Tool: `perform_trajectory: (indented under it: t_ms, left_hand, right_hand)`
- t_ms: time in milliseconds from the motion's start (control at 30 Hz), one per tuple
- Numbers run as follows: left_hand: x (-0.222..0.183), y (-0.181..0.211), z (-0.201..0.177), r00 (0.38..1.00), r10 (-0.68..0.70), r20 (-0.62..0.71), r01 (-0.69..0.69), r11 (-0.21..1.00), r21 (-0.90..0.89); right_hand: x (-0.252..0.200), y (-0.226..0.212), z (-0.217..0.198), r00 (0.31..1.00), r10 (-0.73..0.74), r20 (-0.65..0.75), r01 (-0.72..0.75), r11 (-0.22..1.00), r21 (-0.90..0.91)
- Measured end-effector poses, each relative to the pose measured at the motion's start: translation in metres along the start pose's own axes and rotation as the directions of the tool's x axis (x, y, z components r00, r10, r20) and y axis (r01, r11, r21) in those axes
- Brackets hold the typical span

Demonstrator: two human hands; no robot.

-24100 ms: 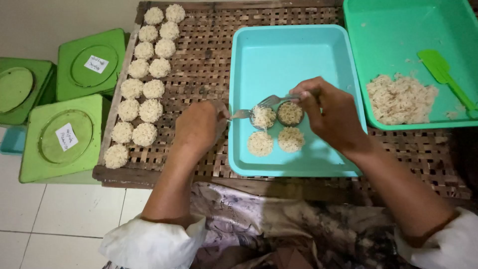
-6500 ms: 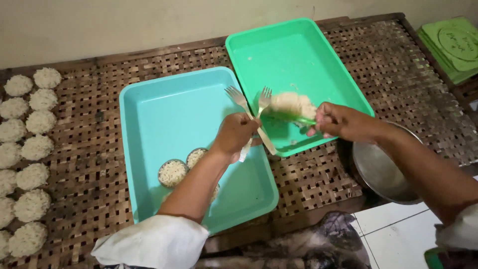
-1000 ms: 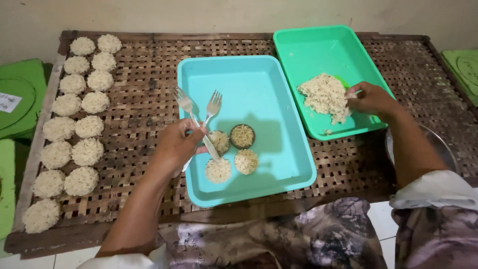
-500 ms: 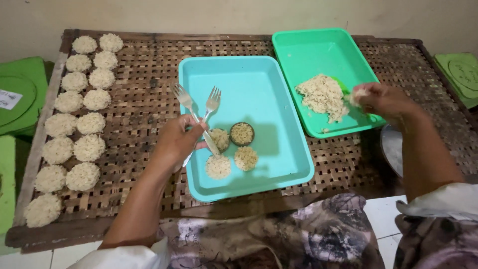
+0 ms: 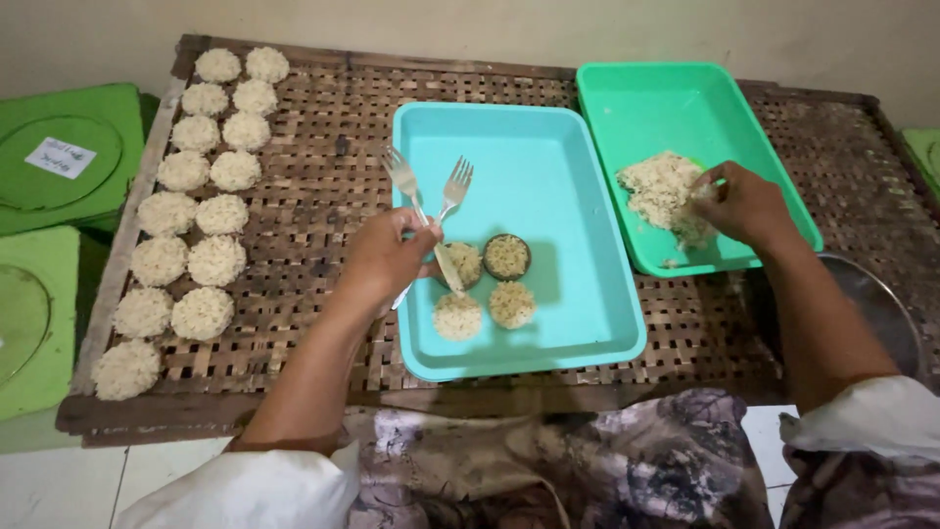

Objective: Shaping food mixture into round patties using a fork and a circular mold

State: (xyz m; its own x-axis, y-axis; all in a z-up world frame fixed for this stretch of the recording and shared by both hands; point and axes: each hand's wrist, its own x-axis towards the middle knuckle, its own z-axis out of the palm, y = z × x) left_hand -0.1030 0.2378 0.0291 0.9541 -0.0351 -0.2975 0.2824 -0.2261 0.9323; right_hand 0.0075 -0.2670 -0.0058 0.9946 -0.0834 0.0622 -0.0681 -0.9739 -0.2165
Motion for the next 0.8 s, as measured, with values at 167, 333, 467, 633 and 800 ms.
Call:
perform_trajectory:
  t_ms: [167, 333, 467, 633, 800]
  left_hand:
    - [0.004, 0.0, 0.0, 0.999, -0.042, 0.003, 0.042, 0.999, 0.008]
    - [0.018, -0.033, 0.01, 0.987, 0.117, -0.111, -0.147, 0.932, -0.331]
    - [0.011, -0.027, 0.011, 0.99, 0.099, -0.103, -0.129, 0.928, -0.349]
    - [0.01, -0.028, 0.009, 0.987, 0.113, -0.112, -0.145, 0.931, -0.336]
    - [0.01, -0.026, 0.004, 0.992, 0.096, -0.078, -0.116, 0.945, -0.306]
  right_hand:
    - [-0.034, -0.098, -0.047, 0.975, 0.056, 0.216, -0.184, 0.748, 0.637]
    - [-0.053, -0.159, -0.025, 0.956, -0.134, 0.261, -0.132, 0.598, 0.791]
    - [-0.061, -0.203, 0.002, 0.85, -0.31, 0.426, -0.194, 0.567, 0.8]
    - [-0.061, -0.228, 0.025, 0.787, -0.379, 0.487, -0.13, 0.67, 0.731]
    - [-0.068, -0.241, 0.014, 0.805, -0.441, 0.396, 0.195, 0.828, 0.525]
